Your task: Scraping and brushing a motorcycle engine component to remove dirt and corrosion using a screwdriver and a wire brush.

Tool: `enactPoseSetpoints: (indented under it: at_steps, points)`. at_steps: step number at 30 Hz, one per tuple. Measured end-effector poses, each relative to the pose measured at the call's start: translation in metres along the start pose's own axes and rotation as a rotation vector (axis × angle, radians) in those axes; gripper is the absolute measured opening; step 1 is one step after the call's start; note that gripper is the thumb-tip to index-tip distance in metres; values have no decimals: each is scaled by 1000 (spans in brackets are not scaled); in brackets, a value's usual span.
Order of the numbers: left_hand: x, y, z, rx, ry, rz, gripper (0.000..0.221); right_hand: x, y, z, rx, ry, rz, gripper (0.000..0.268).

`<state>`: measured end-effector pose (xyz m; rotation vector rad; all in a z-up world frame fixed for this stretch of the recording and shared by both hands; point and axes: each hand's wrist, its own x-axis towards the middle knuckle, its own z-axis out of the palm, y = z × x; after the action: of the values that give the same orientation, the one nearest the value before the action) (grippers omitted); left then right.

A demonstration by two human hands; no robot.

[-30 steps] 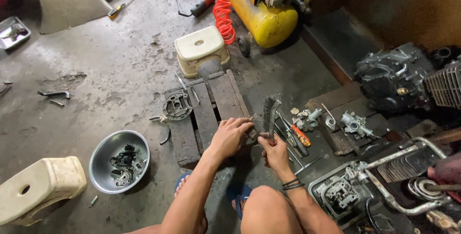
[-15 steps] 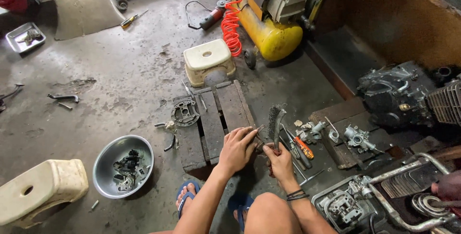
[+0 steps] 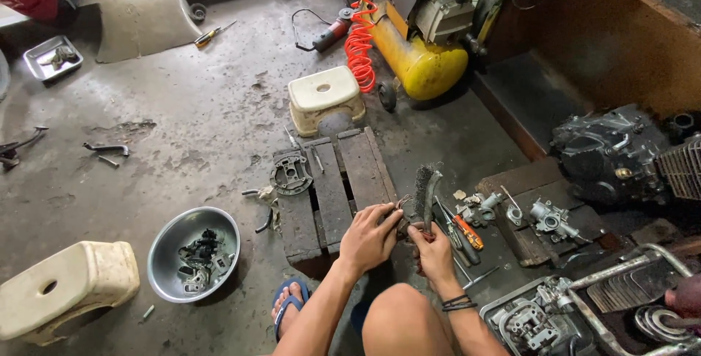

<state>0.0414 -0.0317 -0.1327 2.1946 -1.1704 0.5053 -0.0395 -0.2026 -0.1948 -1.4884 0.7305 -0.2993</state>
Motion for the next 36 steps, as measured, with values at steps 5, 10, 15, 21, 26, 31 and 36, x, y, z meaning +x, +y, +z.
enactPoseSetpoints:
  at_steps: [5,10,15,21,26,31,36]
  points:
    - [-2,-2,-4,3,-121,88,59,-21,-38,-2,-150,-31,4,26]
    - [-8,-7,4,132,-163,123,67,-18,-34,-1,-114,-33,6,20]
    - [-11,-9,12,179,-149,124,65,-20,-40,0,-148,-35,19,25]
    - [-11,-7,12,169,-153,85,56,-22,-44,-1,-161,-39,21,28]
    - [-13,-9,15,158,-163,79,59,-21,-42,-2,-160,-45,14,30]
    - [-13,-9,14,164,-155,81,60,-19,-40,-2,-240,-25,20,35]
    - [-13,-9,14,129,-159,67,59,-21,-43,-2,-206,-35,37,34]
